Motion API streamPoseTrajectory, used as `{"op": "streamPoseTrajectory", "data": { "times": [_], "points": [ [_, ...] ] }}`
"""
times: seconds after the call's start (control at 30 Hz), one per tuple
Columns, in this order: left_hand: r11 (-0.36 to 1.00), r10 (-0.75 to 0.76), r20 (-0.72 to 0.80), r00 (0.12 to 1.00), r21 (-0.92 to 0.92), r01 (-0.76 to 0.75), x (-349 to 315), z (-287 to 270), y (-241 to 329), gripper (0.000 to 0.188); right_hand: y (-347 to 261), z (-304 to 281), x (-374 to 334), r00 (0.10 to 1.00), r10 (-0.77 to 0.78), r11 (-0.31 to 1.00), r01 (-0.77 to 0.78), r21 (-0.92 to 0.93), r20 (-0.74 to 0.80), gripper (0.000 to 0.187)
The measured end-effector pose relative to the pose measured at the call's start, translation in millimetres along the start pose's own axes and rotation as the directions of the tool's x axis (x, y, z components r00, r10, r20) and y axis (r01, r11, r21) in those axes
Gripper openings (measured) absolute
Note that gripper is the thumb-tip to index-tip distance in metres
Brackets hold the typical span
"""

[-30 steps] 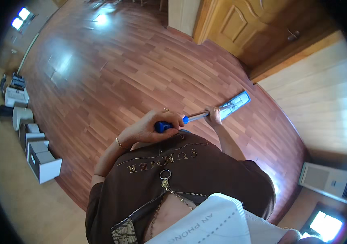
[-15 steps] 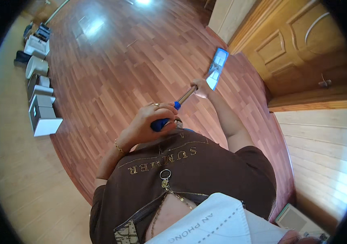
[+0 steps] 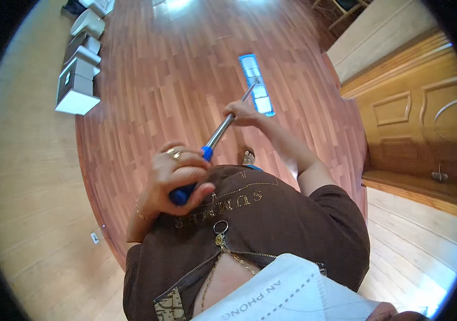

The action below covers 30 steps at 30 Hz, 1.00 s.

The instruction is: Mopping a large wooden floor using a flat mop.

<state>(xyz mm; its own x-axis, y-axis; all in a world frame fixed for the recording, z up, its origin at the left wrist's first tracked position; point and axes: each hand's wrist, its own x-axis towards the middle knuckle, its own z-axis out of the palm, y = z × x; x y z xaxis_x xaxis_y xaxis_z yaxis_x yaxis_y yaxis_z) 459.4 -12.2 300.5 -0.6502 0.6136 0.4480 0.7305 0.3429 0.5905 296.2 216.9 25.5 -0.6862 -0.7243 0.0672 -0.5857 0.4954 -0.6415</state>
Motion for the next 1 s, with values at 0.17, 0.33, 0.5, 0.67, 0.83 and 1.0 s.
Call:
{"op": "streamPoseTrajectory", "data": {
  "times": [0.17, 0.33, 0.5, 0.67, 0.83, 1.0],
  "points": [
    [0.999, 0.029, -0.057, 0.998, 0.042, -0.027, -29.5, -38.7, 46.5, 0.029, -87.3, 34.5, 31.4, 0.981, -0.116, 0.992, 0.107, 0.061, 0.157, 0.016],
    [0.989, 0.129, -0.082, 0.988, 0.077, -0.122, -58.0, -63.4, 88.7, 0.035, -164.3, 81.2, 55.9, 0.912, -0.313, 0.936, 0.248, 0.25, 0.265, 0.015],
    [0.988, 0.03, -0.08, 0.996, 0.152, -0.018, -89.9, -66.3, 128.3, 0.037, -220.2, 119.6, 57.0, 0.825, -0.436, 0.885, 0.322, 0.335, 0.359, 0.015],
    [0.976, -0.055, -0.132, 0.99, 0.204, 0.081, -105.5, -58.8, 148.6, 0.036, -237.5, 130.4, 50.7, 0.763, -0.447, 0.888, 0.314, 0.336, 0.467, 0.017],
    [0.971, -0.079, -0.169, 0.982, 0.209, 0.114, -112.8, -49.9, 151.6, 0.037, -226.5, 117.5, 44.5, 0.737, -0.511, 0.852, 0.367, 0.373, 0.442, 0.011],
    [0.986, -0.073, -0.238, 0.969, 0.126, 0.106, -116.0, -32.8, 127.7, 0.03, -173.9, 115.3, 34.9, 0.814, -0.344, 0.939, 0.293, 0.181, 0.467, 0.017]
  ]
}}
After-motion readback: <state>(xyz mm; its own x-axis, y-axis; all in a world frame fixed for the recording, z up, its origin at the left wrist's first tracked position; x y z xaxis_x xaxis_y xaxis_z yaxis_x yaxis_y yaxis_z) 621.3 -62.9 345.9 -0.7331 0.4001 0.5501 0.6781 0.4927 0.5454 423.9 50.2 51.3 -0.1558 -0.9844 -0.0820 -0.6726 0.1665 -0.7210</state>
